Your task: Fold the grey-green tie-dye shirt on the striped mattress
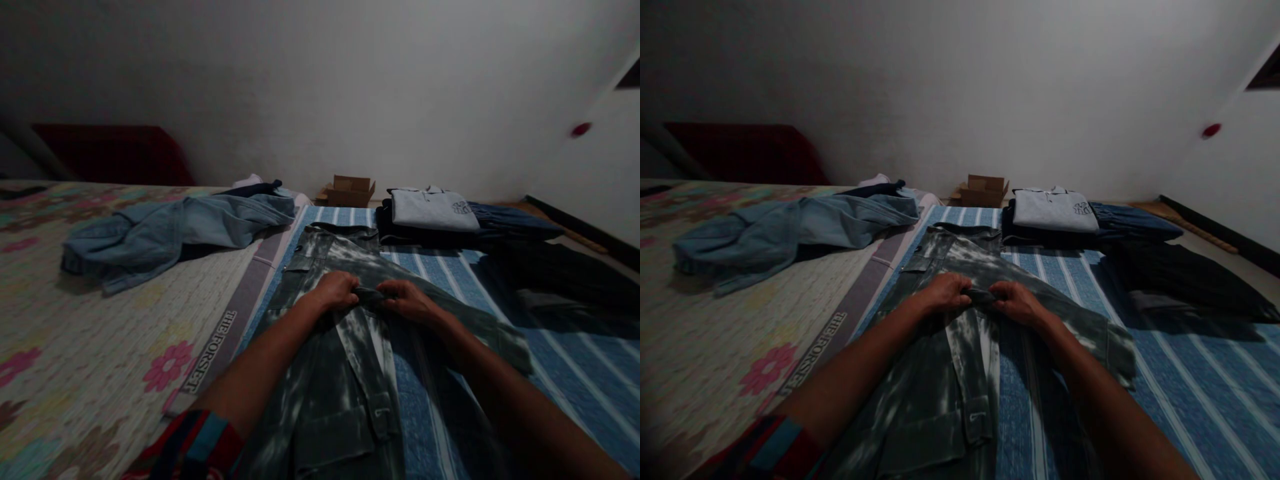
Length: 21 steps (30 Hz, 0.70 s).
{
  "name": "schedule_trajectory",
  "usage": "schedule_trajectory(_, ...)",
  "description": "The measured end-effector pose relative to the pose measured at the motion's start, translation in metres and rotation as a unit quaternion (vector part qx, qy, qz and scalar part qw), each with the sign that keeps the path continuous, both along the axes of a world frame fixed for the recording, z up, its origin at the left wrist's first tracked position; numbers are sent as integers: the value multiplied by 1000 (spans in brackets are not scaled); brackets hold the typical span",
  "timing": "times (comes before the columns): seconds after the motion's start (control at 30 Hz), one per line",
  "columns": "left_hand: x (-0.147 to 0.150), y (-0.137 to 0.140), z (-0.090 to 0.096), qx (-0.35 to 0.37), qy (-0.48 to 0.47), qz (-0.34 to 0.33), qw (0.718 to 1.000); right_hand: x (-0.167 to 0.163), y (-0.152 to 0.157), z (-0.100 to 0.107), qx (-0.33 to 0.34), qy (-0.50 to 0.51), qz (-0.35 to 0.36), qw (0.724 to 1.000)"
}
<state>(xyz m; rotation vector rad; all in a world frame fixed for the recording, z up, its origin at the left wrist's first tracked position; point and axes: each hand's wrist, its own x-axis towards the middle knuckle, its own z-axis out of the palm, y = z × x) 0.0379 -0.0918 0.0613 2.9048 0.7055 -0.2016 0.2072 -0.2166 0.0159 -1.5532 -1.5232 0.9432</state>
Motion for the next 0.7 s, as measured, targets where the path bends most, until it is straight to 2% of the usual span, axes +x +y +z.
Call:
schedule_trajectory(0.2, -11, -10, -18, 44, -20, 10, 999, 3, -2, 7, -14, -33, -4, 999)
schedule_trajectory(0.3, -17, -12, -24, 50, -28, 6, 998, 14, 9, 6, -6, -108, -108, 988)
schedule_trajectory(0.37, -20, -13, -27, 53, -35, 2, 998, 25, 19, 4, -19, -198, -205, 958)
schedule_trajectory(0.43, -22, -14, -32, 58, -48, -9, 997, 38, 31, 3, -61, -266, -267, 924)
schedule_trajectory(0.53, -25, -13, -39, 65, -81, -24, 994, 59, 48, 2, -126, -287, -284, 906)
schedule_trajectory(0.7, -28, -12, -52, 77, -136, -32, 987, 85, 69, -2, -173, -237, -274, 916)
